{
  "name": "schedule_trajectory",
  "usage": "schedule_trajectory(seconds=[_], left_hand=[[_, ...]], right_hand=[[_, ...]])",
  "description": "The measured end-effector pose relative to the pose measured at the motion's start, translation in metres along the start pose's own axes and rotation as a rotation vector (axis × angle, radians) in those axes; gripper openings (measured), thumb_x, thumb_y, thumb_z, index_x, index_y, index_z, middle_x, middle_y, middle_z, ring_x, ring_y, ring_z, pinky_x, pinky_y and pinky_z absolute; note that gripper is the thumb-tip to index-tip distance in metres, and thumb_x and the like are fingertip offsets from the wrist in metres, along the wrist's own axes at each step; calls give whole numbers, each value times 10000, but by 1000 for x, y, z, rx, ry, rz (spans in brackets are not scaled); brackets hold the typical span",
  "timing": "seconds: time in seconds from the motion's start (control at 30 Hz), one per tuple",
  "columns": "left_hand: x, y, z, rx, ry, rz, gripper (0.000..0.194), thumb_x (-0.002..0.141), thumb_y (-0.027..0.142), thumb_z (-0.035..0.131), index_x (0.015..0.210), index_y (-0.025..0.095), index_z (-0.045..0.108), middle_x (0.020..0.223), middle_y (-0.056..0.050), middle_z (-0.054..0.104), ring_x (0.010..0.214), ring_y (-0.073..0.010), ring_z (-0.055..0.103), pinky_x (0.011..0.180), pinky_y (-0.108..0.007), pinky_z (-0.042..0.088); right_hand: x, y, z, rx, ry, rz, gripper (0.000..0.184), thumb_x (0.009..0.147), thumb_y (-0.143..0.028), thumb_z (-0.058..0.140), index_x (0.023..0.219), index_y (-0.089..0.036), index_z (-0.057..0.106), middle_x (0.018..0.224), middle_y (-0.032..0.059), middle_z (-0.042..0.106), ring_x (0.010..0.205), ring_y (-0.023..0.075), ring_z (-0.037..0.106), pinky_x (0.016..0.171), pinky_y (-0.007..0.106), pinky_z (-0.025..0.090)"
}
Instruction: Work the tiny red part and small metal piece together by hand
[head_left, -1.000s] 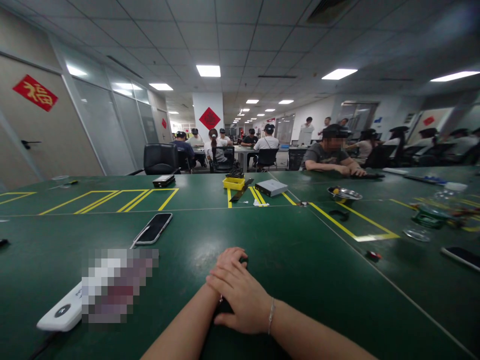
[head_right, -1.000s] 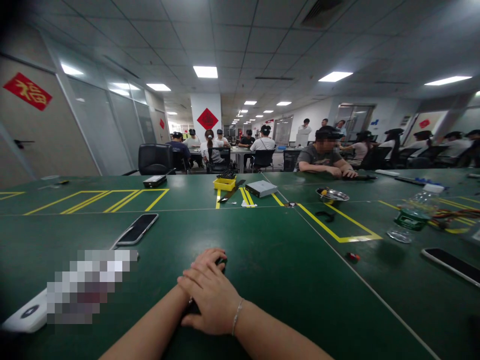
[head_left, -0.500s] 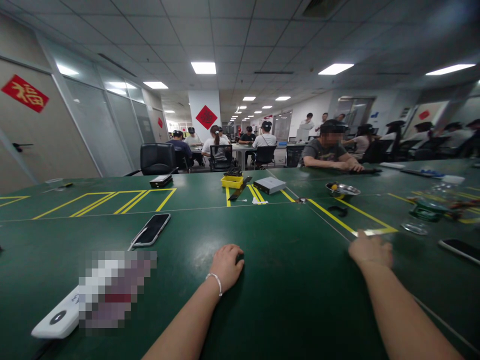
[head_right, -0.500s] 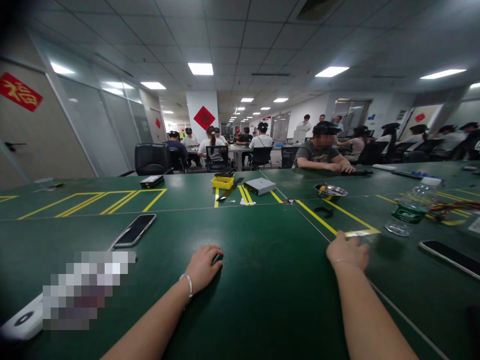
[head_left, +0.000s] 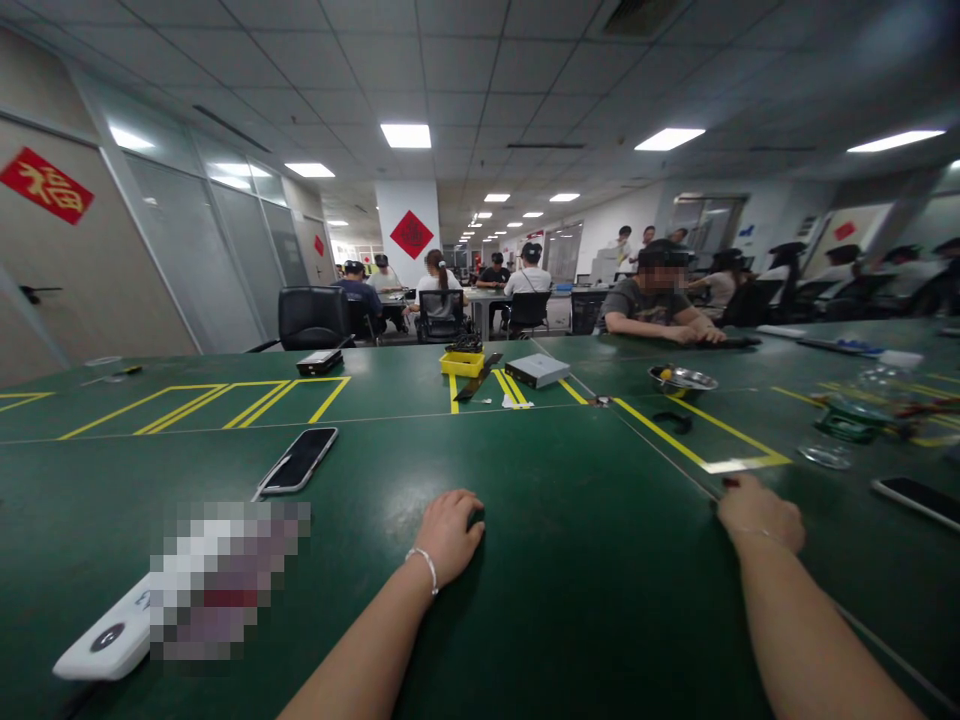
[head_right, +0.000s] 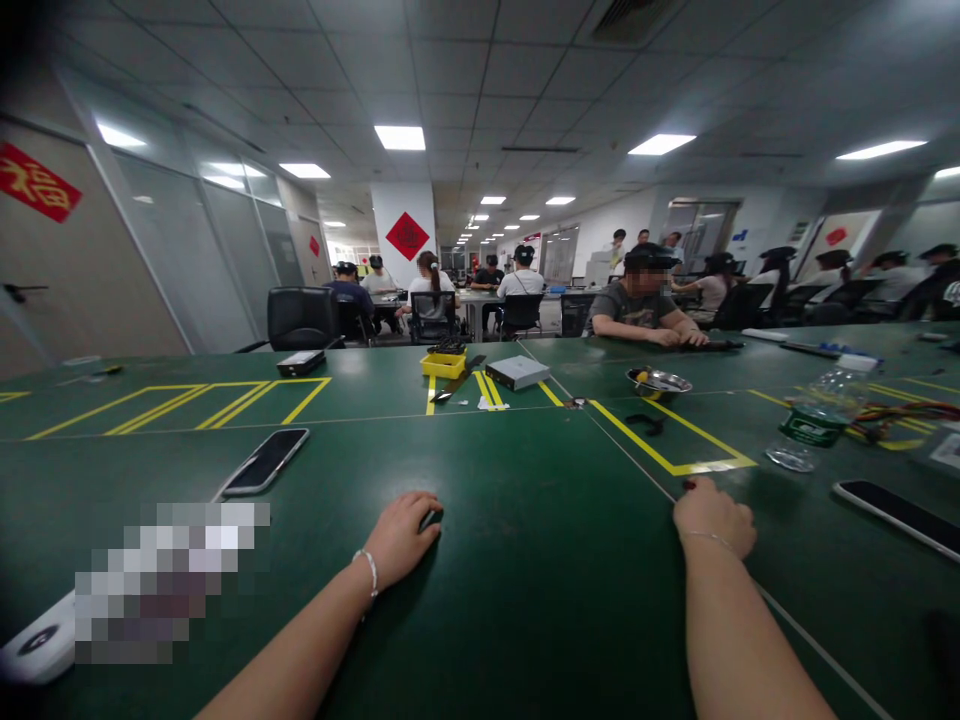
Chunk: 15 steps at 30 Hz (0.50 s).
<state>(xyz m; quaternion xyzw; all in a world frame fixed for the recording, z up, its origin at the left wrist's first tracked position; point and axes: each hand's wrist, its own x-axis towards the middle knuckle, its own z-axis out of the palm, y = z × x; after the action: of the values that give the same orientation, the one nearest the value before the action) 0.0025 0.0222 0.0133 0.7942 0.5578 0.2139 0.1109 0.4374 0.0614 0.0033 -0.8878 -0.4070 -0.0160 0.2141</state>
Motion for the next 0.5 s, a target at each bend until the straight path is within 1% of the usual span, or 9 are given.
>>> schedule_trajectory(seconds=[0.1, 0.17, 0.27, 0.33, 0.4, 0.5], left_hand=[[0, 1, 0, -3, 8, 2, 235, 724, 263, 459, 942, 226, 538, 1070, -23, 515, 1040, -181, 417, 910, -328, 283], [0, 1, 0, -6, 8, -5, 231, 722, 258, 462, 936, 226, 541, 1069, -23, 517, 1041, -180, 417, 911, -328, 283], [0, 2, -1, -14, 7, -13, 227, 723, 255, 458, 930, 226, 546, 1068, -25, 519, 1042, -181, 417, 913, -329, 280], [0, 2, -2, -20, 11, -19, 219, 723, 260, 455, 917, 226, 551, 1059, -24, 525, 1037, -181, 421, 910, -328, 281], [1, 2, -2, -27, 23, -20, 208, 727, 267, 449, 900, 225, 557, 1038, -22, 539, 1021, -180, 433, 901, -325, 288], [1, 5, -1, -68, 44, -18, 217, 751, 291, 416, 898, 217, 558, 986, -29, 567, 974, -179, 464, 868, -314, 313]], right_hand=[[-3, -3, -5, 26, -52, 16, 386, 705, -318, 375, 1035, -231, 553, 1020, 181, 520, 906, 362, 458, 578, 429, 380], [-4, -3, -6, 25, -39, 5, 378, 702, -349, 378, 1007, -243, 575, 1031, 173, 515, 902, 360, 457, 565, 412, 377], [-4, -4, -6, 4, 39, -21, 368, 692, -365, 382, 948, -237, 612, 1002, 168, 524, 867, 347, 476, 552, 402, 384], [-6, -10, -8, -2, 114, -86, 374, 705, -352, 363, 948, -210, 609, 976, 164, 539, 851, 325, 490, 580, 402, 394], [-13, -25, -12, 29, 141, -187, 387, 735, -332, 326, 991, -184, 576, 963, 149, 556, 846, 292, 504, 622, 389, 402], [-39, -67, -18, 127, 50, -400, 371, 769, -305, 300, 1034, -175, 524, 969, 105, 573, 849, 231, 522, 674, 342, 408]])
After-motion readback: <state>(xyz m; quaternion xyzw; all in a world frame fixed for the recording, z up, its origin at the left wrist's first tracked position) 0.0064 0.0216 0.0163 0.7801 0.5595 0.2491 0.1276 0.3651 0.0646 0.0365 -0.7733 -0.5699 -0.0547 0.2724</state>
